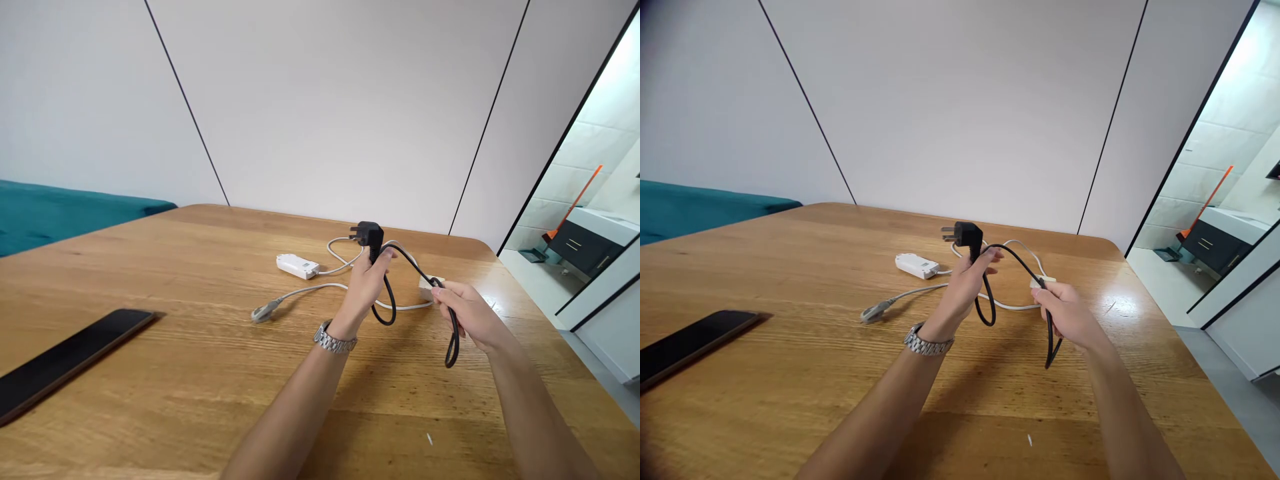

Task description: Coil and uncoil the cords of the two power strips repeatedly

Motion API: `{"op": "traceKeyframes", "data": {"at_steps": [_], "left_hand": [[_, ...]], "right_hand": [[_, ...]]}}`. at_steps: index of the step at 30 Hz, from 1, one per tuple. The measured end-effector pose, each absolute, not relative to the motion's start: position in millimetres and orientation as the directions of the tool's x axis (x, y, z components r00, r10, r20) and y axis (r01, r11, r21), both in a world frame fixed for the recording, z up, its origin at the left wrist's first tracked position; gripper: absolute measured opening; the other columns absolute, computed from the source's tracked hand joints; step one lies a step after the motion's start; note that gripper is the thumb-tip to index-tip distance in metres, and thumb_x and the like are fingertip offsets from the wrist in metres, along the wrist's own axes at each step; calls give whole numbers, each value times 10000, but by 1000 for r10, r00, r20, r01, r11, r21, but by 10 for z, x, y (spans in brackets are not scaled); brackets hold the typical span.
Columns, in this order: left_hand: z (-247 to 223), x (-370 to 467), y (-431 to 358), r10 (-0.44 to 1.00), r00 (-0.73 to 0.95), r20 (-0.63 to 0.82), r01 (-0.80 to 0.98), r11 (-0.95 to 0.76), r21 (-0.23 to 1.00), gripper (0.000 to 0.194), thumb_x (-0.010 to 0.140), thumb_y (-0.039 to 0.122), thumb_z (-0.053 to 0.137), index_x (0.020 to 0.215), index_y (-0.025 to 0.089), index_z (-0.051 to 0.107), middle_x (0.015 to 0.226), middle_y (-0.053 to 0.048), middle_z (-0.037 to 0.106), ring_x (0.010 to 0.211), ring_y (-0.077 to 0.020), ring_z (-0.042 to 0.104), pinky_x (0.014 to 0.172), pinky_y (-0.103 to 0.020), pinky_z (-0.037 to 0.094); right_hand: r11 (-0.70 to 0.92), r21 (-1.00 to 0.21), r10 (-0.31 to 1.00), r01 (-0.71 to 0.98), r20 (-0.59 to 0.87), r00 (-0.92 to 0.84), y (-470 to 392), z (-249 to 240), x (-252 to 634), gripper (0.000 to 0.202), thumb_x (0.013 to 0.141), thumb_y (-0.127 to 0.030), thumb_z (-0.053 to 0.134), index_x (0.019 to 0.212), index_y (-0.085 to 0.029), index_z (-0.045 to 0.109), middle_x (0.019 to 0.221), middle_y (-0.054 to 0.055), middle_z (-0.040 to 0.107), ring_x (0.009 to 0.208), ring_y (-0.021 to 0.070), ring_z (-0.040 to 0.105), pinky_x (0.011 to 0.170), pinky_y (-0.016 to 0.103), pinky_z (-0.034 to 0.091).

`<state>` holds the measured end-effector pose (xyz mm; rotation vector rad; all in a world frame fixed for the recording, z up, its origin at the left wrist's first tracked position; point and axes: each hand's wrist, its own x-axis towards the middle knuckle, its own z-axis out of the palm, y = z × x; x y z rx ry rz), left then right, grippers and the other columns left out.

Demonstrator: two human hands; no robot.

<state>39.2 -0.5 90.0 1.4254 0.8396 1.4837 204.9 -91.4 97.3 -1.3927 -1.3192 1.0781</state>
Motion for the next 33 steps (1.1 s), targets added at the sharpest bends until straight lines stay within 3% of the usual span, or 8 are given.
{"op": "traceKeyframes", "data": {"at_steps": [4,7,12,16,20,25,29,33], "left_hand": [[915,415,-12,913,50,406,-440,-345,829,237,772,389,616,692,166,614,1087,-86,647,1107,-223,532,886,-313,432],[980,417,-80,903,181,390,-663,-181,727,270,765,390,620,634,165,548,1040,-94,659,1154,-247,522,894,-339,445],[1074,405,-165,930,198,310,-762,-53,646,409,732,479,652,612,180,402,798,-26,596,800,-170,610,662,-263,490],[1147,347,-166,960,128,249,-799,-49,599,528,733,553,666,614,191,301,623,40,443,462,-46,405,394,-162,326],[1189,257,-154,929,314,194,-727,104,679,498,726,500,708,672,196,316,576,85,374,363,-10,273,319,-126,172],[1033,334,-178,716,695,72,-322,220,921,413,724,502,703,770,206,417,498,120,284,335,-18,148,316,-138,99],[863,565,-281,608,769,198,-227,-30,973,417,758,560,636,766,178,472,530,93,298,403,-34,201,369,-170,158],[823,667,-374,475,796,374,-269,-274,923,419,603,396,802,788,166,505,658,51,400,525,-57,301,470,-198,257]], "right_hand": [[-33,-971,993,239,-58,-99,-943,970,2019,349,765,-489,588,600,-203,475,406,-74,429,330,66,339,312,182,262],[15,-971,981,238,-33,-194,-949,966,2006,350,794,-459,550,575,-198,474,389,-58,448,344,71,361,354,191,295],[56,-984,993,168,38,-114,-925,970,2007,334,780,-427,530,545,-194,483,400,-43,464,358,80,387,373,200,301],[87,-992,995,88,92,45,-862,951,2025,308,730,-405,543,515,-193,485,422,-26,481,387,89,415,394,209,325],[163,-983,960,-90,137,244,-767,904,2045,277,695,-397,557,517,-202,470,399,-43,440,366,89,394,378,220,282],[233,-961,928,-149,175,328,-707,860,2072,296,704,-402,570,513,-210,451,394,-59,400,355,83,371,378,225,268],[248,-968,920,-49,219,324,-716,849,2025,329,720,-413,579,492,-206,463,400,-44,419,388,89,379,399,228,298],[287,-956,876,-61,236,420,-714,827,1958,389,734,-432,575,459,-218,402,381,-46,385,379,90,354,392,234,309]]}}
